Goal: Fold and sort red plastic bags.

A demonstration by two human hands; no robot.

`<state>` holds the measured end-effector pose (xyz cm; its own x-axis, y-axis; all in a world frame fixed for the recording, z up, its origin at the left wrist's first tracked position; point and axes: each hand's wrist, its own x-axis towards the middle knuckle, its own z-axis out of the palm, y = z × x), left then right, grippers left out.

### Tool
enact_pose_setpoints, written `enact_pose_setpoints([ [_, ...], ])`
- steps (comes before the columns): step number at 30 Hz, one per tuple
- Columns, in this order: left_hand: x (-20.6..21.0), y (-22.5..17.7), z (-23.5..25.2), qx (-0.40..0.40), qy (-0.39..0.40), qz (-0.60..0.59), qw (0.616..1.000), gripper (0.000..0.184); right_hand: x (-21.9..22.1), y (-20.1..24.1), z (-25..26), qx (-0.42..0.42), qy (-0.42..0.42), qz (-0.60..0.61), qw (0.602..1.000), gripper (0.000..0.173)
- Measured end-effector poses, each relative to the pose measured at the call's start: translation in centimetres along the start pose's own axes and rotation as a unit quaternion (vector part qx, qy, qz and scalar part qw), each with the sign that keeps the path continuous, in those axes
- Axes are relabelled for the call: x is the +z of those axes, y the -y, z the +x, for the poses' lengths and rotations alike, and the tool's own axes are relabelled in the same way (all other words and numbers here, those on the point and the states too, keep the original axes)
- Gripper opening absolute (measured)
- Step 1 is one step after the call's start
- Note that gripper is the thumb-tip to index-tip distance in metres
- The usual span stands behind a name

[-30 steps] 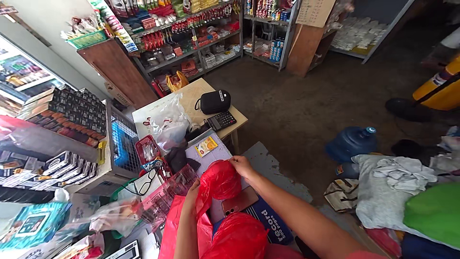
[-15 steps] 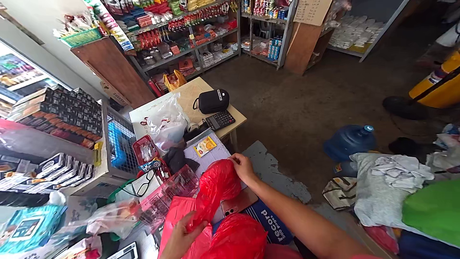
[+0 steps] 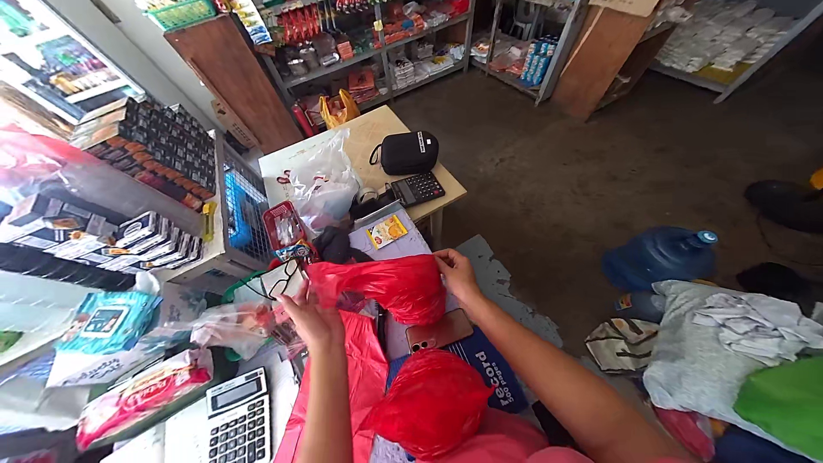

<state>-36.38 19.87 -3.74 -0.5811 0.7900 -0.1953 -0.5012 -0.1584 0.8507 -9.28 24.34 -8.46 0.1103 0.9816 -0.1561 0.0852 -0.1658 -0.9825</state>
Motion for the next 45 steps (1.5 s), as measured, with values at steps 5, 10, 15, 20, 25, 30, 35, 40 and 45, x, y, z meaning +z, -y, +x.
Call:
enact_pose_setpoints([
  [5, -2.8, 6.7, -2.1, -0.028, -0.029, 0.153, 0.987, 0.039, -0.4, -0.4, 0.3, -0.022, -0.01, 0.024, 0.999, 0.022],
  [10, -2.8, 7.2, -3.6, 0.078, 0.191, 0.25, 0.946, 0.051, -2.6, 0.5, 1.1, -0.104, 0.03, 0.0, 0.994, 0.059],
  [15, -1.3, 5.6, -3.6, 0.128, 0.338, 0.329, 0.873, 0.082, -4.0, 1.2, 1.0, -0.273, 0.163, -0.099, 0.943, 0.063],
  [20, -2.3, 9.0, -1.9, 0.106, 0.359, 0.328, 0.867, 0.045, -3.2, -2.0, -1.4, -0.248, 0.206, -0.17, 0.931, 0.066],
  [25, -4.0, 10.2, -0.8, 0.015, 0.419, 0.423, 0.803, 0.05, -4.5, -4.8, -1.1, -0.144, 0.267, -0.203, 0.931, 0.059],
  [30, -2.6, 6.3, -1.5, -0.012, 0.403, 0.263, 0.877, 0.115, -5.4, 0.1, -0.6, -0.176, 0.245, -0.084, 0.95, 0.065],
  [35, -2.5, 8.1, -0.6, 0.043, 0.395, 0.286, 0.872, 0.054, -4.1, -3.5, -0.1, -0.168, 0.265, -0.082, 0.946, 0.05],
  [40, -3.3, 8.9, -0.2, -0.018, 0.431, 0.355, 0.829, 0.049, -4.3, -5.3, -0.7, -0.124, 0.263, -0.103, 0.951, 0.051],
  [45, -2.6, 6.3, -1.8, -0.007, 0.393, 0.232, 0.89, 0.085, -4.9, 0.2, -1.2, -0.122, 0.245, 0.022, 0.962, 0.067],
])
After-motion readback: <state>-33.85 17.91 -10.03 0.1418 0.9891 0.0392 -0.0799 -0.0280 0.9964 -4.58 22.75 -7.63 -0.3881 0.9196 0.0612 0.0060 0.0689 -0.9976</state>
